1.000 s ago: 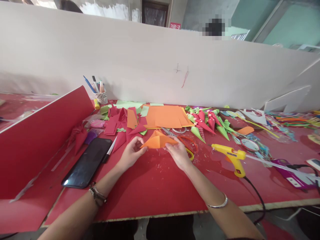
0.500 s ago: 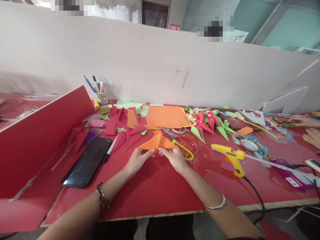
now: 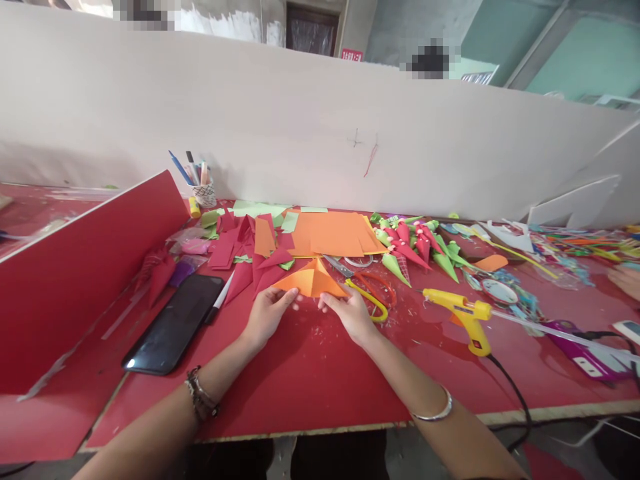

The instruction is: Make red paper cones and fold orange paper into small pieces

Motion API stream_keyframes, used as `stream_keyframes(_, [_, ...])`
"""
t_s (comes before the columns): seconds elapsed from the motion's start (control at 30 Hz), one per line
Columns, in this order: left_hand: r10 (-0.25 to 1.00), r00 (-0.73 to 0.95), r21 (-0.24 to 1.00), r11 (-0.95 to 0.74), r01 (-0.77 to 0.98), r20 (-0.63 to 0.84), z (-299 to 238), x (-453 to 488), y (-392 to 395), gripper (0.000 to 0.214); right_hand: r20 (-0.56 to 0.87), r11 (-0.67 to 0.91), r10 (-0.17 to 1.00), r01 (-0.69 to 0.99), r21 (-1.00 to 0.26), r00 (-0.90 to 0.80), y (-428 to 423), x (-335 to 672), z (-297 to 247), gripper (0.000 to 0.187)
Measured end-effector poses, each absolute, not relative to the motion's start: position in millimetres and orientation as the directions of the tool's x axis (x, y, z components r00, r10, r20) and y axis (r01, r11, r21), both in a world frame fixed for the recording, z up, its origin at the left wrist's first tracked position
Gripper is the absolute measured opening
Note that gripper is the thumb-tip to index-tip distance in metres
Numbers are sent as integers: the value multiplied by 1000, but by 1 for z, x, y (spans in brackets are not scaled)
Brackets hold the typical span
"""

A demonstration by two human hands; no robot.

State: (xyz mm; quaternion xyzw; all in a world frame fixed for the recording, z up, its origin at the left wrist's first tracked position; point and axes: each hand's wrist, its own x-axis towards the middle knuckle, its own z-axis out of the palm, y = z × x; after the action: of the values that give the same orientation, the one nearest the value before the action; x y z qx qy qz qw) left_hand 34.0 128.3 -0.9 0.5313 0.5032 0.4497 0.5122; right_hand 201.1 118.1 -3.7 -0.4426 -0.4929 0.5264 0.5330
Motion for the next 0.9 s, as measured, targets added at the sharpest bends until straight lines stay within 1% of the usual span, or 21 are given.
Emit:
stream_keyframes(0.07, [995, 97, 997, 20, 79, -27, 0, 33, 129, 35, 57, 51, 997, -108, -993, -47, 119, 202, -3, 17])
stream_keyframes(0.13, [994, 113, 997, 5, 82, -14, 2, 34, 128, 33, 54, 45, 995, -98, -994, -89, 119, 202, -4, 20])
stream_keyframes(0.3, [985, 173, 996, -33, 78, 19, 4, 36, 126, 29, 55, 32, 987, -150, -988, -152, 119, 201, -4, 24])
stream_keyframes(0.47, [941, 329, 993, -107, 47, 85, -1, 38, 124, 25, 60, 25, 981, -189, -982, -185, 118, 197, -3, 28])
stream_keyframes(0.53, [929, 359, 994, -109, 19, 95, -3, 39, 124, 25, 54, 16, 979, -192, -981, -195, 118, 197, -4, 27])
stream_keyframes(0.73, [941, 328, 996, -70, -47, 82, -4, 42, 124, 28, 73, 42, 975, -147, -988, -209, 119, 197, -12, 25])
stream_keyframes(0.9, [947, 313, 996, -79, 28, 66, -6, 40, 123, 26, 98, 69, 965, -127, -989, -244, 118, 197, -15, 21])
